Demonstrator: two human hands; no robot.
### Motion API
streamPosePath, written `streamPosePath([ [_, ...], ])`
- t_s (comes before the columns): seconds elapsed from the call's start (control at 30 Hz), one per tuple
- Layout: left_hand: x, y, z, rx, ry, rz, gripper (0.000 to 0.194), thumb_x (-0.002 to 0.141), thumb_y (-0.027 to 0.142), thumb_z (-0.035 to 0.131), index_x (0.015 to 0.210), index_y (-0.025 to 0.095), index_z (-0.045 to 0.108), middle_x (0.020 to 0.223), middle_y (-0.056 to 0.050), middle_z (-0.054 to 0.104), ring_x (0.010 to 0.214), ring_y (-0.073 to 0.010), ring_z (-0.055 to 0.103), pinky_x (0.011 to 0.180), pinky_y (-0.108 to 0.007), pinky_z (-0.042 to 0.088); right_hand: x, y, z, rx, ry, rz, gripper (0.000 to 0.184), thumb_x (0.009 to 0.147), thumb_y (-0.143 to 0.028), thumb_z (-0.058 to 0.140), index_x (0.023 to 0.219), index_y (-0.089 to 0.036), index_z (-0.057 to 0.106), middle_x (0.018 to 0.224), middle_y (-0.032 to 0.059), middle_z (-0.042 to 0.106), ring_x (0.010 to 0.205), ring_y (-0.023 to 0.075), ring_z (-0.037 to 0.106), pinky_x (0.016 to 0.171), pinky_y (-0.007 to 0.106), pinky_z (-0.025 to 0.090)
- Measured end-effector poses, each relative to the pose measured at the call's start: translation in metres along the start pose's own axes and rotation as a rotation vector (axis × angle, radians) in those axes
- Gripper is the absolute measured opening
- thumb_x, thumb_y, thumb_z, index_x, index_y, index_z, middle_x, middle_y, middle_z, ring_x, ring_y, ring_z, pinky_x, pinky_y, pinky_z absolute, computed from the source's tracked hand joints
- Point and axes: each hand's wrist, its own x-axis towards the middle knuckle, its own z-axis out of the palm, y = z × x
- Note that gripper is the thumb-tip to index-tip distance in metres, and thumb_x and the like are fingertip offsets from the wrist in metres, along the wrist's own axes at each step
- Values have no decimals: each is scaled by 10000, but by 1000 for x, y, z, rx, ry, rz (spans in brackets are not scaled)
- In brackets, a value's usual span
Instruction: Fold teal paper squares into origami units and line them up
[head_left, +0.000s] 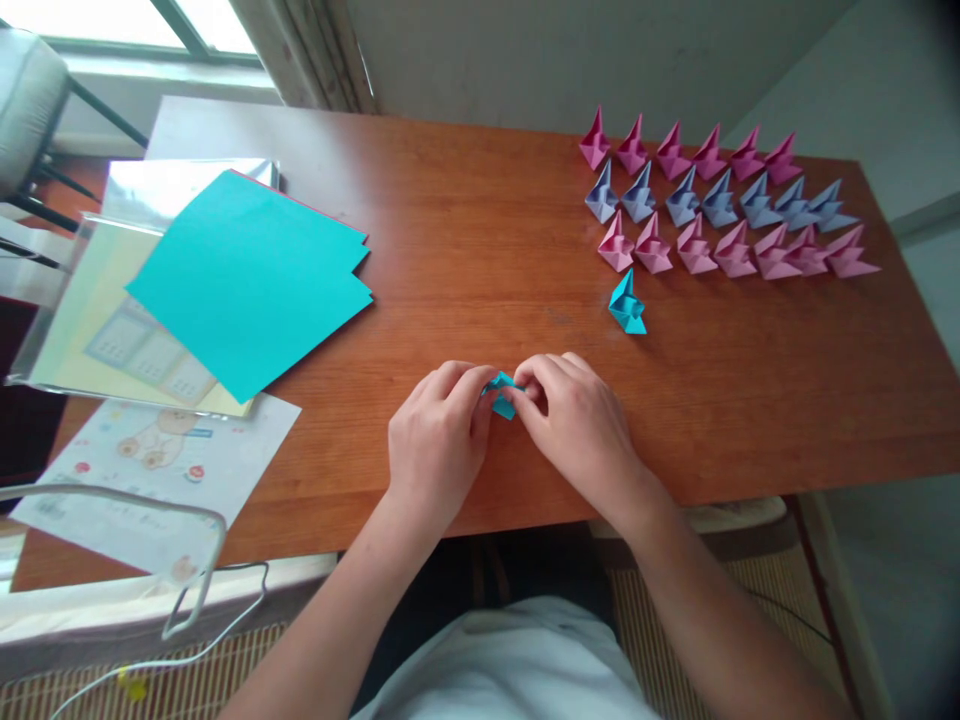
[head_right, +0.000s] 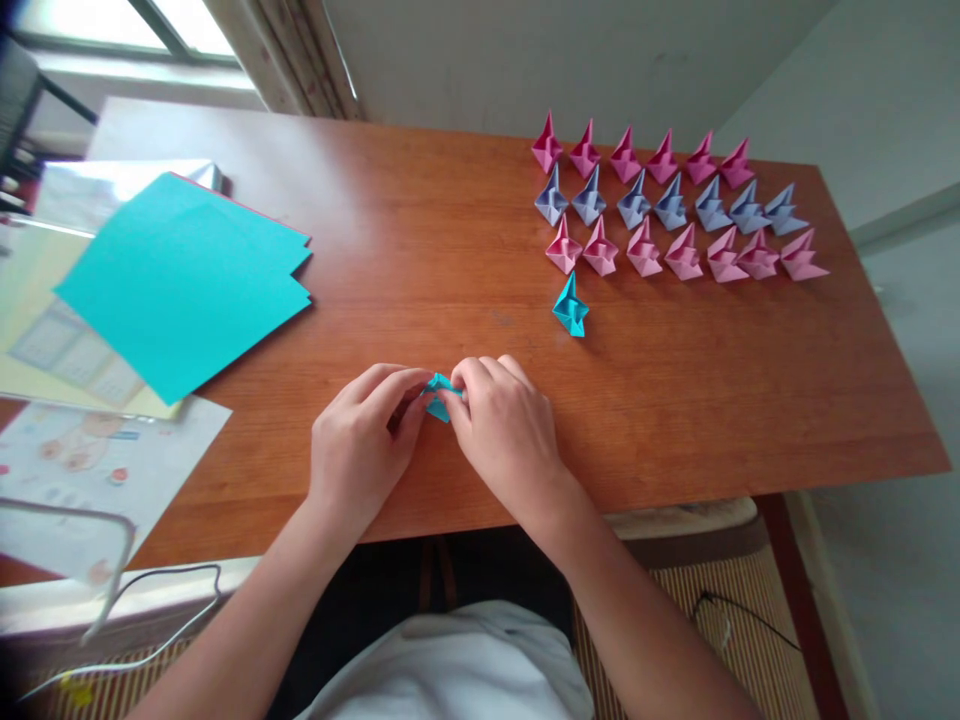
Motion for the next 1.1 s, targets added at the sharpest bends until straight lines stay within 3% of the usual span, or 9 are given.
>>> streamPosePath([
  [0.3, 0, -1, -4, -172, -30, -39, 150, 952, 206, 615, 1089, 221, 674, 1085, -40, 720, 856, -154, 686, 706, -252, 517, -5, 3, -2, 233, 39, -5, 94, 916, -174, 677, 863, -235, 630, 1062, 65, 686, 1029, 247, 629, 886, 392, 507],
  [0.47, -1, -2, -6, -280, -11, -48, 190, 943, 264, 637, 1127, 219, 656, 1149, -65, 719, 906, -170, 699, 715, -255, 551, -9, 7, -5, 569, -14, 44, 19, 946, -244, 657, 927, -241, 658, 1066, 44, 736, 912, 194, 686, 752, 325, 557],
  [0.67, -1, -3, -11, -488, -37, -113, 109, 923, 232, 673, 1021, 193, 699, 833, -5, 738, 666, -107, 651, 618, -205, 512, -11, 9, 7, 840, 43, 121, 186, 887, -342, 745, 1035, -248, 682, 1004, 36, 753, 919, 193, 718, 802, 328, 605],
  [0.77, 1, -4, -14, -608, -58, -132, 54, 908, 209, 688, 951, 179, 700, 752, 21, 706, 579, -76, 586, 554, -176, 465, -12, 10, 13, 878, 70, 123, 267, 869, -362, 772, 1108, -261, 708, 1043, 38, 772, 942, 194, 730, 806, 319, 610],
  [1.1, 0, -9, -12, -679, -99, -118, 26, 885, 187, 713, 887, 195, 738, 730, 25, 711, 578, -83, 569, 545, -187, 435, -13, 12, 15, 949, 59, 109, 116, 852, -310, 795, 920, -237, 735, 871, 4, 770, 776, 163, 729, 698, 279, 592],
])
